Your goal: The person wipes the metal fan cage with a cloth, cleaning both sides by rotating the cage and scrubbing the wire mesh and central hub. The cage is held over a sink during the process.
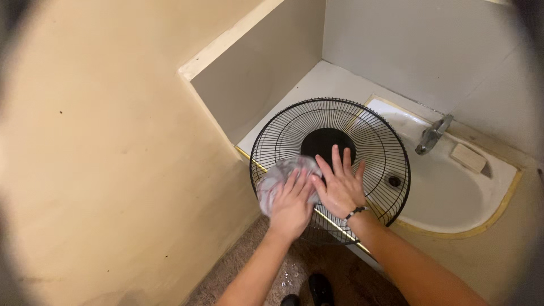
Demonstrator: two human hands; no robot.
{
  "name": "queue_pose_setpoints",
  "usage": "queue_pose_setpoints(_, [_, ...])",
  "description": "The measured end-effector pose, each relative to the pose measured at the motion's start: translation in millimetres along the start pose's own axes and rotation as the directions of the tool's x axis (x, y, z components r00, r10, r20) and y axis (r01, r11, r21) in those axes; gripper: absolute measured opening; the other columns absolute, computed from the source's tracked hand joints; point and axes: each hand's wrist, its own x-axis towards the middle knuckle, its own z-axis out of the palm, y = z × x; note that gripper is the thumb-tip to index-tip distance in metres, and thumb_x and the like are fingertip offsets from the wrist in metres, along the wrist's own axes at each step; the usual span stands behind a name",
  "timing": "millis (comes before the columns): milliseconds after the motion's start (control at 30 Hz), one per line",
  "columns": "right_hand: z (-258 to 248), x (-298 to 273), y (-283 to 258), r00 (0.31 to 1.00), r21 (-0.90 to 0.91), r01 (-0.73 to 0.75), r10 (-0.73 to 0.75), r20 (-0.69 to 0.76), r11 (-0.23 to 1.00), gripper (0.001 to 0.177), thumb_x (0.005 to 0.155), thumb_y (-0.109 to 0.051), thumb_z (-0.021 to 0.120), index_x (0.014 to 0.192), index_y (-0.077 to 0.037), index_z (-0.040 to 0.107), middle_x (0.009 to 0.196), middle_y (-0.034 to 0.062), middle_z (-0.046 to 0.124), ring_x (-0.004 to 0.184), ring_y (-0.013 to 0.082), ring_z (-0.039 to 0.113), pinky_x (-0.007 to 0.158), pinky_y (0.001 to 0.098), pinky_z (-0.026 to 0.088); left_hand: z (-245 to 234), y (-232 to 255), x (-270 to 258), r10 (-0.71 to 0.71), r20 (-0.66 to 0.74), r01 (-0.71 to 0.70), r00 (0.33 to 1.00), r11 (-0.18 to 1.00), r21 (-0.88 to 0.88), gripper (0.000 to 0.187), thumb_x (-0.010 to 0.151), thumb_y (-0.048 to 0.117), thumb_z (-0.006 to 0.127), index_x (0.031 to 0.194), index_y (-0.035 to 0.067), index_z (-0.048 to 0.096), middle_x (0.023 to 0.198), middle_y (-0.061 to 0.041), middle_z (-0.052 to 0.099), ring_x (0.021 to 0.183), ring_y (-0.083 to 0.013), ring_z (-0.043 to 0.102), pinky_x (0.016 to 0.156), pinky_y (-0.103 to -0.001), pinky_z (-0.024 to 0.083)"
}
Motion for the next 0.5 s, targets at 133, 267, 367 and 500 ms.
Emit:
queue_pose_setpoints(133, [-3.5, -0.1, -1.9, 1.0, 0.004, 0.021, -0.021, 0.017, 1.0, 0.063, 0.098, -0.055, 0.039, 0.153, -0.024, 0.038, 0.165, 0.0226, 0.012, 0.151, 0.0466, 0.008, 0.111, 0.0756, 0.007, -25.9, -15.8, -43.8, -0.003, 0.064, 0.005, 0.998, 1.0, -0.028, 0.071, 0.08, 0.012, 0.068, 0.149, 0.01, 0.049, 0.161, -0.008, 0.039, 0.15, -0.0297, 0.031, 0.116, -0.057, 0.028])
queue_pose_setpoints(267, [-2.0, 2.2, -1.2, 0.998, -0.007, 0.033, -0.033, 0.046, 0.999, 0.064, 0.098, -0.057, 0.038, 0.152, -0.023, 0.036, 0.163, 0.0254, 0.009, 0.149, 0.0475, 0.005, 0.111, 0.0744, 0.003, -27.7, -20.1, -23.4, -0.02, 0.069, 0.019, 0.997, 1.0, 0.017, 0.07, 0.084, 0.014, 0.067, 0.151, 0.016, 0.047, 0.161, -0.004, 0.038, 0.149, -0.0302, 0.03, 0.115, -0.058, 0.027])
queue_pose_setpoints(367, [2.2, 4.7, 1.6, 0.997, -0.003, 0.018, -0.018, 0.075, 1.0, 0.065, 0.096, -0.058, 0.037, 0.153, -0.026, 0.036, 0.164, 0.0251, 0.009, 0.15, 0.0475, 0.005, 0.111, 0.0736, 0.004, -8.7, -11.1, 24.5, -0.073, 0.137, 0.073, 0.988, 0.997, 0.006, 0.07, 0.082, 0.02, 0.068, 0.149, 0.019, 0.045, 0.161, 0.0, 0.035, 0.149, -0.027, 0.029, 0.118, -0.057, 0.026])
queue_pose_setpoints(500, [7.0, 9.7, 10.8, 1.0, -0.013, -0.018, 0.018, -0.021, 1.0, 0.064, 0.101, -0.056, 0.034, 0.155, -0.022, 0.037, 0.167, 0.0237, 0.011, 0.153, 0.0459, 0.009, 0.114, 0.0741, 0.005, 6.5, -7.8, 59.1, 0.007, 0.058, -0.008, 0.998, 1.0, 0.015, 0.068, 0.087, 0.014, 0.065, 0.152, 0.018, 0.047, 0.164, -0.002, 0.036, 0.149, -0.028, 0.032, 0.118, -0.055, 0.029])
